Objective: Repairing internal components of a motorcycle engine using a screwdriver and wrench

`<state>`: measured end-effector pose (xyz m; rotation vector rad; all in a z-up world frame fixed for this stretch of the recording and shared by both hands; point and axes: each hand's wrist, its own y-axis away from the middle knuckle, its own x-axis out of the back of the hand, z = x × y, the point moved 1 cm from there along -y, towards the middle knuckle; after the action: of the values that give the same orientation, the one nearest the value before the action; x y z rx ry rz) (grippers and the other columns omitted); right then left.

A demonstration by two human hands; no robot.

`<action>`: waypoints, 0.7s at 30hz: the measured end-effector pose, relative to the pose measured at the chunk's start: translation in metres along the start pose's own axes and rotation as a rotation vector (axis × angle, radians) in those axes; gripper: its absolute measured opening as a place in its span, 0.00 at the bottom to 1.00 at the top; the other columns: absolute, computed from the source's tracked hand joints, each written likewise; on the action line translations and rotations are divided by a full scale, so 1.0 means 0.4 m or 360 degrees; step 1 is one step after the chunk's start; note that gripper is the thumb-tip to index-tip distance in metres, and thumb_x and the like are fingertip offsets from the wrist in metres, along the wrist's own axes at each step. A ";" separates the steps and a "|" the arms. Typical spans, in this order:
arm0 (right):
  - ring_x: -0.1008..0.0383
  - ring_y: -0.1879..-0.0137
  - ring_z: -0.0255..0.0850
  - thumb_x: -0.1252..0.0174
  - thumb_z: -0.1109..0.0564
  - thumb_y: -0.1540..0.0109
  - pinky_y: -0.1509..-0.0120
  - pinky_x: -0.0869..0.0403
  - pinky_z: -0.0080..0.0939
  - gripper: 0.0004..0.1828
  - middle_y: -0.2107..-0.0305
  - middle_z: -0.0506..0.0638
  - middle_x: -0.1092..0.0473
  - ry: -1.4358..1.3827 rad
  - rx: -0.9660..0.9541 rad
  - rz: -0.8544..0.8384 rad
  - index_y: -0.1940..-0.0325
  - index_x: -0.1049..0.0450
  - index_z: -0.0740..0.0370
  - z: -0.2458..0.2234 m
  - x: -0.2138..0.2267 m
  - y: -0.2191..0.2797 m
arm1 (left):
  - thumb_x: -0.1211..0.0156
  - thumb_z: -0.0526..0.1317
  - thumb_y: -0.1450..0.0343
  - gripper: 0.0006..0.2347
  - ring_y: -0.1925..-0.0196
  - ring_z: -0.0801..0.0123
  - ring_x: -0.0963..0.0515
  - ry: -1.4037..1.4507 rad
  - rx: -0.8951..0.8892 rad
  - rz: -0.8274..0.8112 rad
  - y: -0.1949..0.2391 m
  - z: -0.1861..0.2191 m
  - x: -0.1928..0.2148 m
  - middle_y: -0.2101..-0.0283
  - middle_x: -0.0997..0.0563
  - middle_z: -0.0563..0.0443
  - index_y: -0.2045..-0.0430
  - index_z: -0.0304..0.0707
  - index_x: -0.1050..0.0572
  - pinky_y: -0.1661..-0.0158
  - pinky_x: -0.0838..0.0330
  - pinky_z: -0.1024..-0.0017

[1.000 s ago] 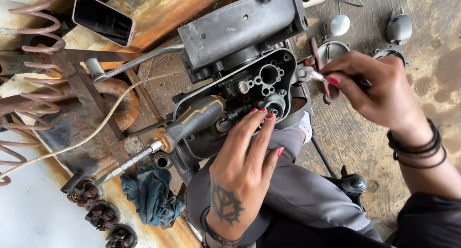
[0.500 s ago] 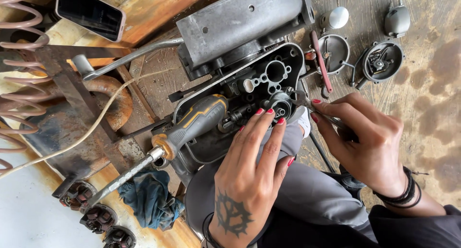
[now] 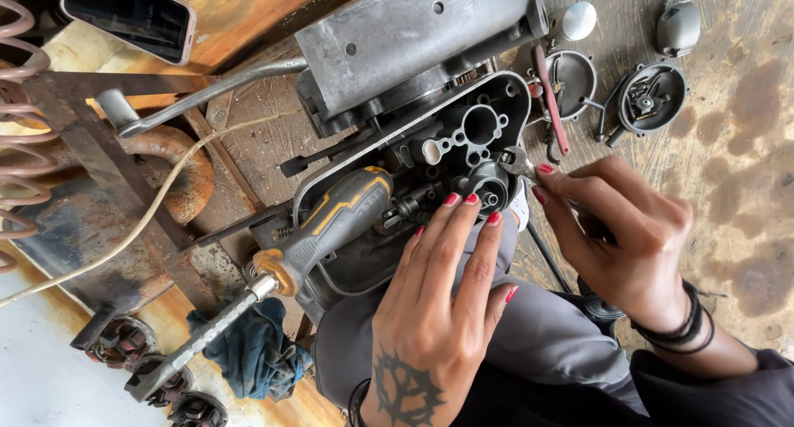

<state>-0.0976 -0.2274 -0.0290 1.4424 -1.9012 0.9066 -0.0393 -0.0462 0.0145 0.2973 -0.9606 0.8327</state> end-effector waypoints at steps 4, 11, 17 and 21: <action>0.31 0.69 0.41 0.33 0.69 0.33 0.66 0.36 0.36 0.03 0.67 0.56 0.28 -0.0108 0.0003 -0.0017 0.57 0.21 0.70 0.029 -0.012 -0.001 | 0.67 0.46 0.18 0.22 0.37 0.49 0.19 -0.0012 0.0024 0.0020 -0.002 0.005 -0.009 0.41 0.24 0.36 0.45 0.28 0.25 0.42 0.22 0.58; 0.30 0.70 0.41 0.34 0.68 0.34 0.67 0.35 0.35 0.04 0.67 0.59 0.27 -0.0112 0.0100 0.0012 0.55 0.20 0.73 0.032 -0.021 0.006 | 0.66 0.45 0.18 0.22 0.38 0.50 0.19 0.0034 0.0044 -0.0004 -0.015 0.000 -0.008 0.41 0.25 0.38 0.44 0.26 0.26 0.40 0.22 0.61; 0.29 0.70 0.39 0.32 0.67 0.36 0.69 0.34 0.35 0.04 0.69 0.57 0.26 -0.0190 0.0217 0.0069 0.60 0.21 0.70 0.127 -0.061 0.020 | 0.68 0.46 0.18 0.23 0.38 0.50 0.19 0.0033 0.0078 0.0021 -0.015 0.007 -0.015 0.41 0.24 0.38 0.44 0.26 0.26 0.40 0.22 0.60; 0.26 0.72 0.41 0.32 0.60 0.38 0.72 0.36 0.37 0.07 0.74 0.56 0.25 -0.0461 0.0731 0.0126 0.65 0.21 0.67 0.264 -0.112 -0.030 | 0.71 0.47 0.18 0.24 0.38 0.50 0.19 0.0000 0.0081 0.0054 -0.013 0.011 -0.019 0.40 0.25 0.37 0.44 0.25 0.26 0.40 0.22 0.61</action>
<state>-0.0799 -0.2883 -0.1255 1.8583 -2.0564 1.2941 -0.0403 -0.0558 0.0115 0.3256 -0.9478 0.8891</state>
